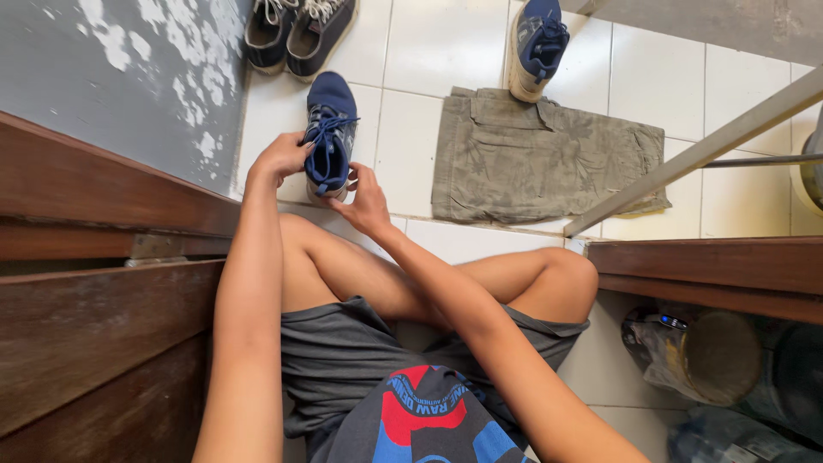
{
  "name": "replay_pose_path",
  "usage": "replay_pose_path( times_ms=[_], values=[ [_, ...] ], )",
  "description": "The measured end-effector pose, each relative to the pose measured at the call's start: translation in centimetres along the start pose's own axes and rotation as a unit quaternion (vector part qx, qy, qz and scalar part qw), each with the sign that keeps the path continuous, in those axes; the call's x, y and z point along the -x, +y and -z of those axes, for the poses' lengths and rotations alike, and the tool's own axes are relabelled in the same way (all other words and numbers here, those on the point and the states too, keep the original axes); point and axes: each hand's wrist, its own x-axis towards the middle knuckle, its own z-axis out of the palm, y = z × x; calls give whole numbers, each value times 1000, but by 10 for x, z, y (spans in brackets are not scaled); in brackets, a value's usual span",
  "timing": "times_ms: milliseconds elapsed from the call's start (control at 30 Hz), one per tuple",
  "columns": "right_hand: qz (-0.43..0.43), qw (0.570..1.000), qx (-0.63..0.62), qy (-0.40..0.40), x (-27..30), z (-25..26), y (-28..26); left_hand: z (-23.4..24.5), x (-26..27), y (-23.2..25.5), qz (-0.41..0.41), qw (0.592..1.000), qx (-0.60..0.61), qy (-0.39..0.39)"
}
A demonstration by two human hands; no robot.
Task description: The person sits on the floor and removes the laces from a blue shoe. They then re-lace the shoe by threading the laces through the eyelets and tying a knot. The person repeats this process on a second blue shoe, removing the laces and re-lacing it.
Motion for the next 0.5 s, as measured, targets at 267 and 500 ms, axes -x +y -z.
replay_pose_path(
  times_ms=[267, 500],
  values=[
    [-21, 996, 4, -83, -20, -40, -4, 24, -28, -40, 4, 997, -29, 72],
    [-13, 996, 3, -86, -15, -56, 2, 25, -18, -32, 79, 988, -74, 108]
  ],
)
